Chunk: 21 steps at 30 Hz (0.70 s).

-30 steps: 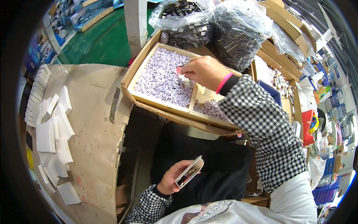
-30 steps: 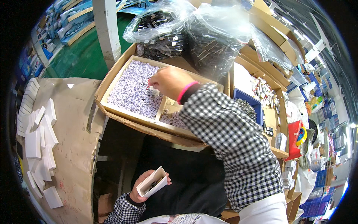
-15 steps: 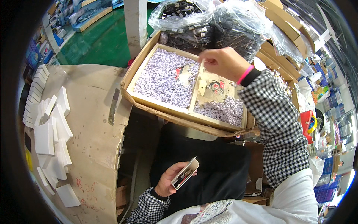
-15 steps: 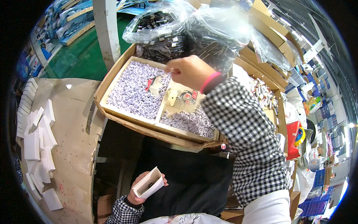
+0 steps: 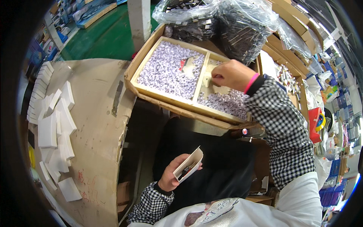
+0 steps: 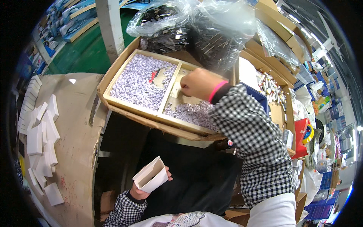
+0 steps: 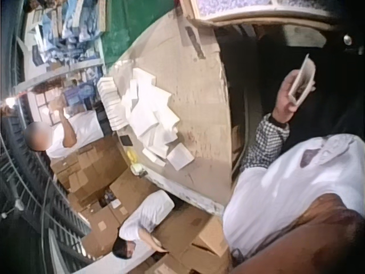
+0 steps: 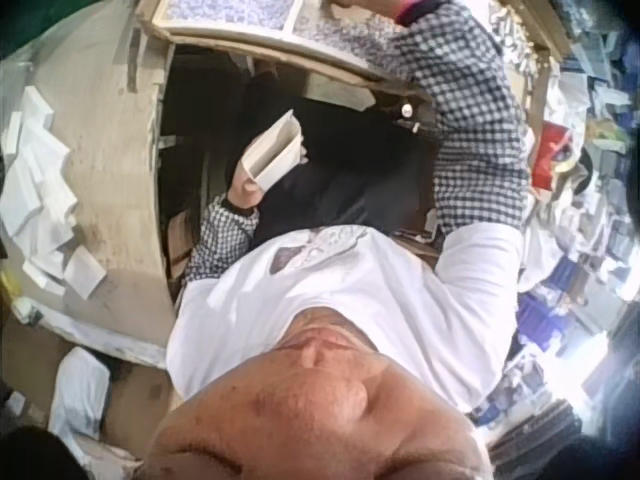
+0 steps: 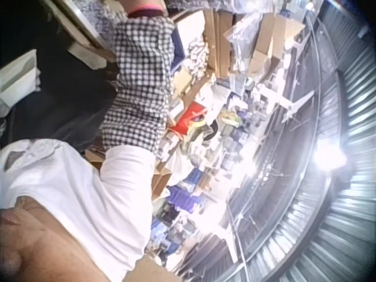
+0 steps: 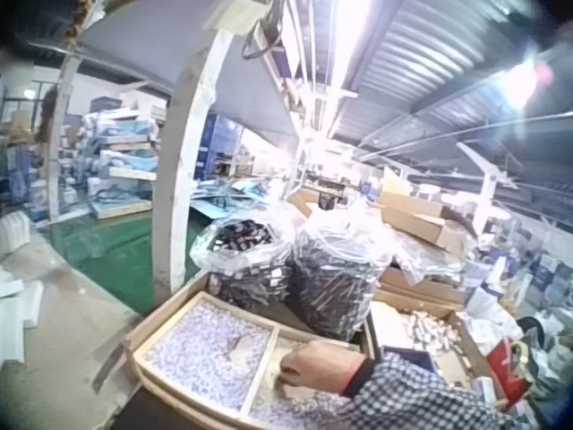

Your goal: The person repeatedly picks small black components and white foam pieces from trays, places them into small white boxes, and seals the boxes with tape. The process is continuous and repetitive throughout the clip.

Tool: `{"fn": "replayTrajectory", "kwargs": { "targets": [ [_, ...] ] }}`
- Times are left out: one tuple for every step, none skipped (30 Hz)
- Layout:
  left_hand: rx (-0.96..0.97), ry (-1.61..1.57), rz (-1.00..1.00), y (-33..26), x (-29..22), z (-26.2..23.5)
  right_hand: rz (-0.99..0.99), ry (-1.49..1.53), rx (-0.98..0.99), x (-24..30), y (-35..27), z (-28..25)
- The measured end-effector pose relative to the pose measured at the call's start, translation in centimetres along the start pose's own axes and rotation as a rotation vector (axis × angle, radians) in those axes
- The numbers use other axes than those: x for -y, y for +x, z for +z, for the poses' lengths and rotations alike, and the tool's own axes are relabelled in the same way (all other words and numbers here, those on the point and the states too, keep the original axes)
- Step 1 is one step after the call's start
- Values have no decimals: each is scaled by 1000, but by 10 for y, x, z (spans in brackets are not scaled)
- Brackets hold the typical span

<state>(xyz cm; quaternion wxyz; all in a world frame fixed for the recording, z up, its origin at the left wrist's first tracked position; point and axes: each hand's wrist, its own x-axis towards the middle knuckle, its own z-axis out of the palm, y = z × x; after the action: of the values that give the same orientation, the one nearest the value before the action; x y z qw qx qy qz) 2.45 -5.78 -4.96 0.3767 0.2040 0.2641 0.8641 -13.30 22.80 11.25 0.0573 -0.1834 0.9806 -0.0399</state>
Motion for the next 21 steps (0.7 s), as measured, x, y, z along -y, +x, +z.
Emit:
{"fn": "replayTrajectory", "kwargs": {
  "targets": [
    [-13,-8,4,0,1,0,6,46,-15,5,-7,-8],
    [-30,7,3,0,2,1,-27,114,-112,13,-19,-14],
    [-57,14,1,0,3,2,-28,173,-190,24,-33,-18],
    [-73,18,4,1,5,3,-84,225,-188,36,-46,-21],
    [-80,25,0,3,6,3,-144,278,-193,50,-60,-22],
    [-76,28,-6,6,8,4,-195,381,-175,63,-75,-22],
    [-72,30,-20,9,10,5,-241,485,-159,77,-88,-18],
    [-54,38,-36,11,11,6,-304,494,-141,89,-97,-13],
    [-22,39,-50,15,14,8,-360,499,-108,99,-105,-8],
    [6,38,-69,18,16,9,-376,475,-150,107,-111,-2],
    [29,36,-85,20,19,12,-387,447,-176,112,-117,2],
    [23,54,-111,22,22,16,-356,397,-126,115,-124,5],
    [42,59,-123,23,25,19,-318,390,-151,117,-131,8],
    [60,63,-136,23,28,23,-276,386,-161,118,-138,11],
    [77,68,-148,22,31,28,-230,379,-153,118,-145,13],
    [71,58,-179,21,34,33,-227,397,-214,117,-151,17],
    [66,48,-210,19,37,38,-197,403,-245,117,-158,21],
    [54,42,-234,17,39,44,-161,413,-263,116,-166,25],
    [42,60,-244,16,42,49,-119,423,-266,116,-175,30],
    [23,83,-247,15,46,54,-70,422,-403,115,-184,36],
    [19,115,-228,15,49,59,-17,418,-524,113,-193,42]
  ]
}}
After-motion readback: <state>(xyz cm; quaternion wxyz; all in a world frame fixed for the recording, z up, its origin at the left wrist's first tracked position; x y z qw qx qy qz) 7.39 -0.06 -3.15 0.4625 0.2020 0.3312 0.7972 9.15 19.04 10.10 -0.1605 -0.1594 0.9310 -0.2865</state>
